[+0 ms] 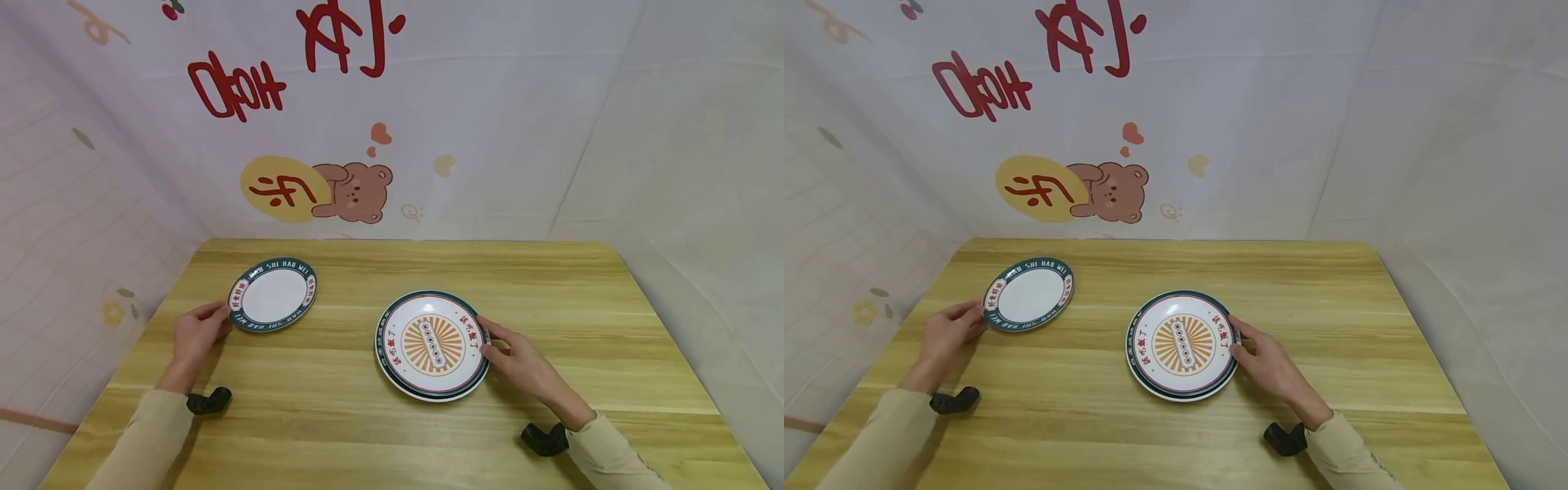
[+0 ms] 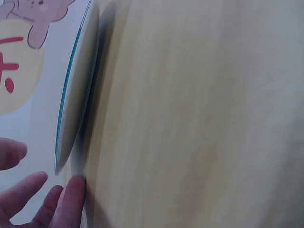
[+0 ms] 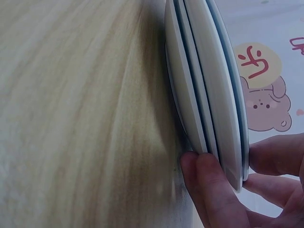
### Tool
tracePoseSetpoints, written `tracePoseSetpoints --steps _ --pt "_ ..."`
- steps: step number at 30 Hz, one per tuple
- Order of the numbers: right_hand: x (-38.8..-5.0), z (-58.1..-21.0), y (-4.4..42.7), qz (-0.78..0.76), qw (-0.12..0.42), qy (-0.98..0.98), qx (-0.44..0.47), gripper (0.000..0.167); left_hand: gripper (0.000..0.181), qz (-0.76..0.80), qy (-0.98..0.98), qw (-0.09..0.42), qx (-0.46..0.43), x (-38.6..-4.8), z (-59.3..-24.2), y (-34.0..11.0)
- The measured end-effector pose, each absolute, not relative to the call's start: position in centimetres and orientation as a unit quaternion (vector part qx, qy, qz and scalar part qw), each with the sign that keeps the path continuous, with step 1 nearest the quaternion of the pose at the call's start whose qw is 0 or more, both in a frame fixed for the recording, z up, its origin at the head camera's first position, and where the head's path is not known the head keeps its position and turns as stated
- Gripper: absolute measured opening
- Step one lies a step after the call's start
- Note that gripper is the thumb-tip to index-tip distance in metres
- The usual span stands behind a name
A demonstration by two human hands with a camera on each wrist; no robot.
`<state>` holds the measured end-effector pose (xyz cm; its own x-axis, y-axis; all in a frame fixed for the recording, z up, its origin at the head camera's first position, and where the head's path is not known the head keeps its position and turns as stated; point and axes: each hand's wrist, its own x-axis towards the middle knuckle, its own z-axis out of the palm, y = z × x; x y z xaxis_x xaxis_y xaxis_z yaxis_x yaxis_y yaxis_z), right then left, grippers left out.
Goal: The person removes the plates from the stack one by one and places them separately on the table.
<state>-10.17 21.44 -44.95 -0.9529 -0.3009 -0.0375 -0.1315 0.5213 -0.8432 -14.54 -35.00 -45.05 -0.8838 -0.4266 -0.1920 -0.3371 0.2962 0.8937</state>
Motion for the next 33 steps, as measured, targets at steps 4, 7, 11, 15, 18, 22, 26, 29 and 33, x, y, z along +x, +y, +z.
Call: tracePoseSetpoints --steps 4,7,11,15,18,22,26,29,33 --pt "-10.2 -45.0 21.5 -0.475 0.089 0.867 -0.125 0.056 0.048 -0.502 -0.833 0.084 0.217 -14.0 -44.8 -34.2" --pt "-10.2 -45.0 21.5 -0.476 0.090 0.866 -0.125 0.056 0.047 -0.489 -0.840 0.107 0.210 -13.5 -44.4 -33.5" --pt "-10.2 -45.0 21.6 -0.478 0.091 0.865 -0.124 0.056 0.047 -0.491 -0.837 0.130 0.206 -12.9 -43.8 -32.1" --pt "-10.2 -45.0 21.6 -0.478 0.091 0.865 -0.123 0.056 0.048 -0.488 -0.842 0.138 0.183 -12.5 -43.1 -30.6" --pt "-10.2 -45.0 21.6 -0.479 0.090 0.864 -0.123 0.056 0.050 -0.499 -0.843 0.128 0.155 -12.1 -42.5 -29.4" --pt "-10.1 -45.0 21.6 -0.483 0.089 0.862 -0.124 0.055 0.051 -0.515 -0.843 0.110 0.106 -11.6 -41.9 -27.9" --pt "-10.1 -45.0 21.6 -0.484 0.088 0.862 -0.124 0.055 0.050 -0.530 -0.840 0.096 0.065 -11.2 -41.6 -26.7" --pt "-10.0 -45.0 21.6 -0.483 0.090 0.862 -0.123 0.055 0.051 -0.544 -0.834 0.080 0.042 -10.9 -41.5 -25.9" --pt "-10.0 -44.9 21.6 -0.484 0.097 0.861 -0.121 0.056 0.049 -0.569 -0.820 0.057 0.015 -10.5 -41.5 -24.9"
